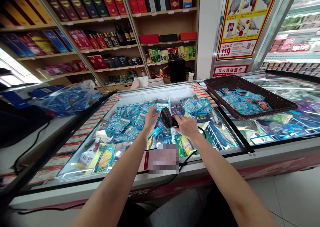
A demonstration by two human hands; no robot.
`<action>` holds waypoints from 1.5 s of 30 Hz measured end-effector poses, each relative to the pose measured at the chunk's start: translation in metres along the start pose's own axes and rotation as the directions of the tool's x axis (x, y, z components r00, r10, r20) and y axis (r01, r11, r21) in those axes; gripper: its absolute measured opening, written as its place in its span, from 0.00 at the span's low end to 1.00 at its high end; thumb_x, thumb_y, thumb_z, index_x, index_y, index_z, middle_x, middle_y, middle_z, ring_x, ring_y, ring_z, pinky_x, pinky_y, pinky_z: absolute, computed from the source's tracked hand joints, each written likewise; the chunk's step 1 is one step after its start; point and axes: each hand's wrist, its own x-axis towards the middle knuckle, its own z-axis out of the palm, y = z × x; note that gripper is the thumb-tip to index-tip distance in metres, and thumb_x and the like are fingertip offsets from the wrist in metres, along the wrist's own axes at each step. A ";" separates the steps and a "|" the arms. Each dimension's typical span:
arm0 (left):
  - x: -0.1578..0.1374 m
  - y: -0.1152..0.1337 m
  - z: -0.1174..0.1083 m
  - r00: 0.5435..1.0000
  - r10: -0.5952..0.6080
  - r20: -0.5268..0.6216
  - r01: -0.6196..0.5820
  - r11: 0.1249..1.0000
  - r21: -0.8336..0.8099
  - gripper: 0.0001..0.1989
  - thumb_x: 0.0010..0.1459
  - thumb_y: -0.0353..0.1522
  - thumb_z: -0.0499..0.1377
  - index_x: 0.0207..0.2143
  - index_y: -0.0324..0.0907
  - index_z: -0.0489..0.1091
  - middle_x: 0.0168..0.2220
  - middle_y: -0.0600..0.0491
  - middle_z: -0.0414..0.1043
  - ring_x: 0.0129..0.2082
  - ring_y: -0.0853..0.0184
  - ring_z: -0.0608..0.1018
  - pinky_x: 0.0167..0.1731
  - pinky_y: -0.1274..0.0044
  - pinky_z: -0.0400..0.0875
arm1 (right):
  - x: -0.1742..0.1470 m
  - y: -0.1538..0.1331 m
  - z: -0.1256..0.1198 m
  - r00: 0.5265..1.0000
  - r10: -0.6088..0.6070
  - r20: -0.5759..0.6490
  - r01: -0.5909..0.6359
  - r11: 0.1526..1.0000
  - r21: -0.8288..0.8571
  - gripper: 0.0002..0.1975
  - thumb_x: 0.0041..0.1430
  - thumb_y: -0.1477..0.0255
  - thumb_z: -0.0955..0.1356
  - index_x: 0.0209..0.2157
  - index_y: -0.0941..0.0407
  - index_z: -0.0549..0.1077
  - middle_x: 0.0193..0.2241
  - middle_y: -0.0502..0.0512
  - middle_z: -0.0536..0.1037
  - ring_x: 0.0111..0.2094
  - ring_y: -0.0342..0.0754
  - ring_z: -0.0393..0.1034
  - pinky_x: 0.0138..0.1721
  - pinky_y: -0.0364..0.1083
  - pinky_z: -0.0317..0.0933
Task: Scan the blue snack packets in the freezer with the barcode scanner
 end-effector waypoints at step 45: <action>-0.023 0.036 0.006 0.804 0.203 0.559 -0.569 0.537 0.623 0.17 0.60 0.35 0.49 0.50 0.51 0.66 0.55 0.51 0.63 0.59 0.57 0.59 0.60 0.56 0.38 | -0.005 0.045 -0.002 0.922 0.385 -0.050 -0.386 0.923 -0.003 0.18 0.54 0.59 0.63 0.44 0.52 0.68 0.30 0.52 0.77 0.31 0.50 0.71 0.28 0.44 0.49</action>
